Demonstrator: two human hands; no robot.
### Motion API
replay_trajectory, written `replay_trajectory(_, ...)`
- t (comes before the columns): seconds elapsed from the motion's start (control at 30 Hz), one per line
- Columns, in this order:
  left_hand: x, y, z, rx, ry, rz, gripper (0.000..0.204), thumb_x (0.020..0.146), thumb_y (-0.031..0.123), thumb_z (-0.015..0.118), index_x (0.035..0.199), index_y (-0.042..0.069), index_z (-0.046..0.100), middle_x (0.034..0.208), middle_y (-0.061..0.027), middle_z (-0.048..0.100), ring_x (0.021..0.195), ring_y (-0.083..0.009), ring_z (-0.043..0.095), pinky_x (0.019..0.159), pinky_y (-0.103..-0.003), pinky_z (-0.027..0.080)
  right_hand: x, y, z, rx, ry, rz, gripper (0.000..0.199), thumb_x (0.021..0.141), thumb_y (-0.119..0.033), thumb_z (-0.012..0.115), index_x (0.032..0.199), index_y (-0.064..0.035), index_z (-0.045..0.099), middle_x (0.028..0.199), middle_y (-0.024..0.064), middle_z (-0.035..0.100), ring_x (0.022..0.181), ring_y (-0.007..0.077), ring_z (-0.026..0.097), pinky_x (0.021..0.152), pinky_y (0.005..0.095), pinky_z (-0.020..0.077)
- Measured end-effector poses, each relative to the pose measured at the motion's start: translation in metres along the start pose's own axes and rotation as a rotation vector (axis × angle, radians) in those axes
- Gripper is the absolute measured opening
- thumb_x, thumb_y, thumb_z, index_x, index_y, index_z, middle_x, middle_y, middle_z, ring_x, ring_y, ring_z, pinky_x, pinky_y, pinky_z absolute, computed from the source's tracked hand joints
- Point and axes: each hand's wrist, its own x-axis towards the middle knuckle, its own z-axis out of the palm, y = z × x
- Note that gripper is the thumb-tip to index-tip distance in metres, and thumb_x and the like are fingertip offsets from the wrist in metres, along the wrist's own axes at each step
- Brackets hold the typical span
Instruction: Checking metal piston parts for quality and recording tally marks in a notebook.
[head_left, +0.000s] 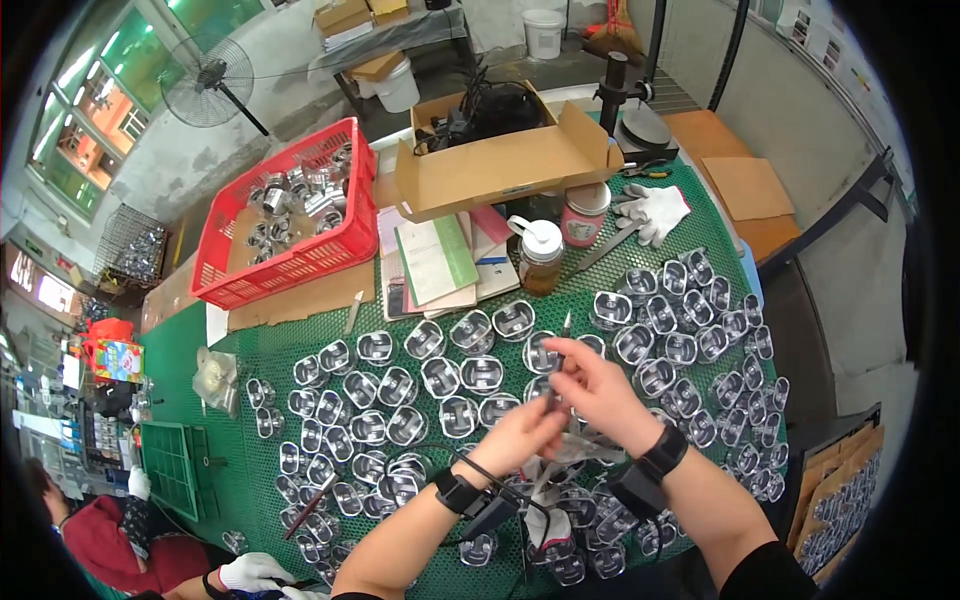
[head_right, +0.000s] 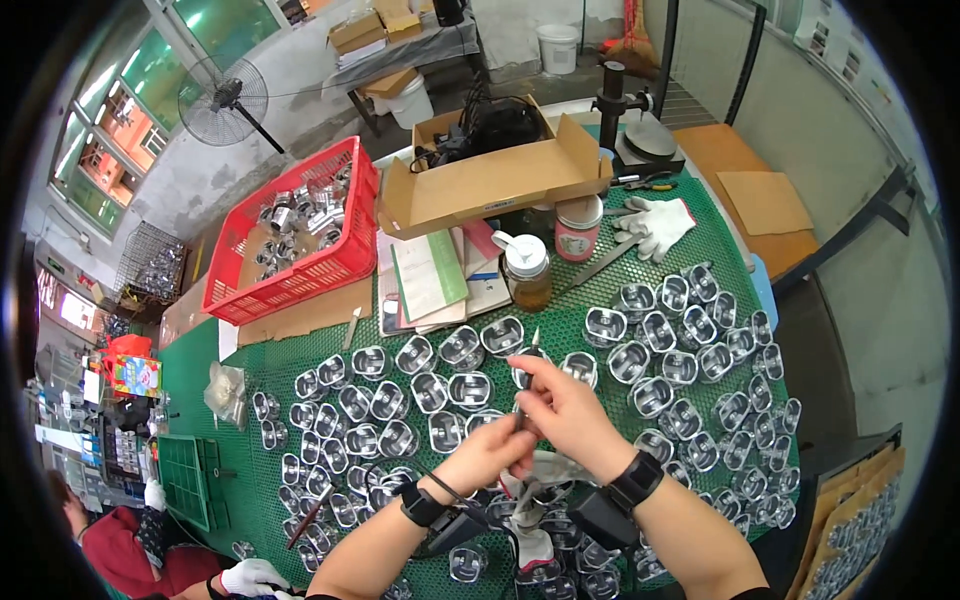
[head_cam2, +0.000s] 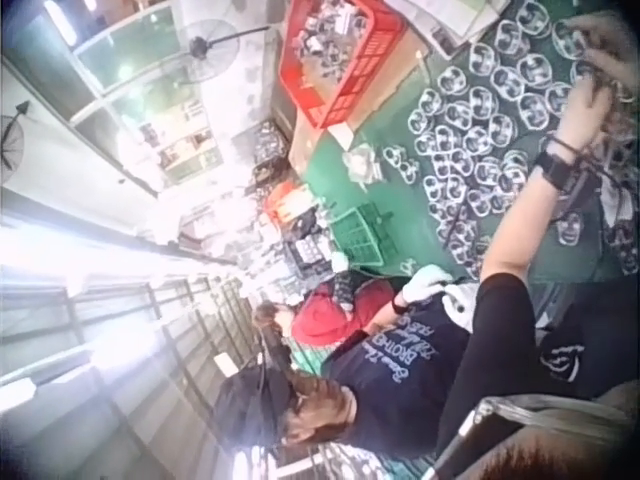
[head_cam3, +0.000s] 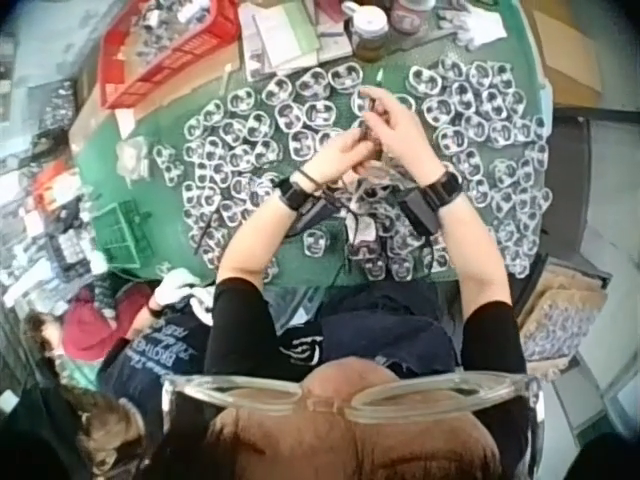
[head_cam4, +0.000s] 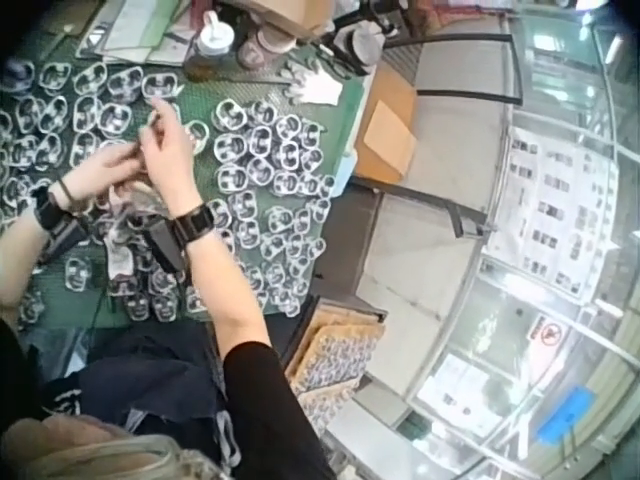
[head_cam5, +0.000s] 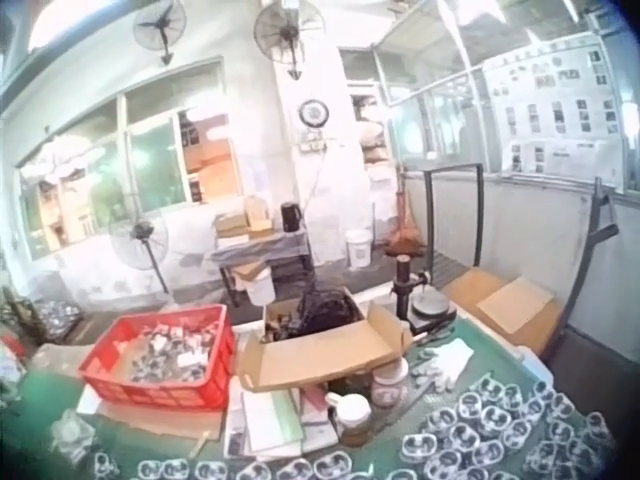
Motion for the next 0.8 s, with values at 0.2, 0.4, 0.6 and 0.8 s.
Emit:
replay_trajectory(0.2, 0.038, -0.028, -0.088, -0.005, 0.475, -0.044, 0.027, 0.094, 0.03, 0.051, 0.093, 0.003, 0.055, 0.065, -0.0017, 0.056, 0.052, -0.0105, 0.05, 0.047, -0.025, 0.041, -0.063, 0.015, 0.001, -0.241, -0.175, 0.071, 0.043, 0.088, -0.013, 0.06, 0.131, -0.0138, 0.053, 0.096, 0.0071, 0.066, 0.08, 0.0149, 0.063, 0.071, 0.0282, 0.0506)
replay_trajectory(0.4, 0.084, 0.017, -0.127, 0.042, 0.865, 0.31, 0.061, 0.092, 0.032, 0.059, 0.136, -0.002, 0.035, 0.121, -0.0167, 0.056, 0.109, -0.0207, 0.054, 0.094, -0.031, 0.042, -0.139, 0.013, -0.01, -0.305, -0.325, 0.209, 0.033, 0.088, -0.013, 0.062, 0.121, -0.0081, 0.059, 0.096, 0.0067, 0.067, 0.081, 0.0143, 0.065, 0.07, 0.0267, 0.0519)
replay_trajectory(0.6, 0.023, 0.027, -0.041, -0.027, 0.652, 0.373, 0.045, 0.092, 0.016, 0.058, 0.131, 0.0, 0.042, 0.118, -0.012, 0.057, 0.105, -0.0172, 0.056, 0.089, -0.028, 0.046, -0.133, 0.002, 0.003, -0.304, -0.334, 0.04, 0.03, 0.087, -0.013, 0.062, 0.116, -0.0081, 0.062, 0.094, 0.007, 0.067, 0.083, 0.0202, 0.065, 0.071, 0.0297, 0.0518)
replay_trajectory(0.8, -0.061, 0.023, 0.061, 0.722, 0.667, 0.415, 0.03, 0.083, 0.008, 0.062, 0.113, 0.004, 0.058, 0.106, -0.0146, 0.061, 0.099, -0.0304, 0.06, 0.084, -0.035, 0.048, -0.157, -0.011, 0.005, -0.123, -0.448, 0.008, 0.026, 0.09, -0.015, 0.06, 0.115, -0.007, 0.061, 0.097, 0.0086, 0.065, 0.082, 0.0192, 0.064, 0.072, 0.029, 0.0504)
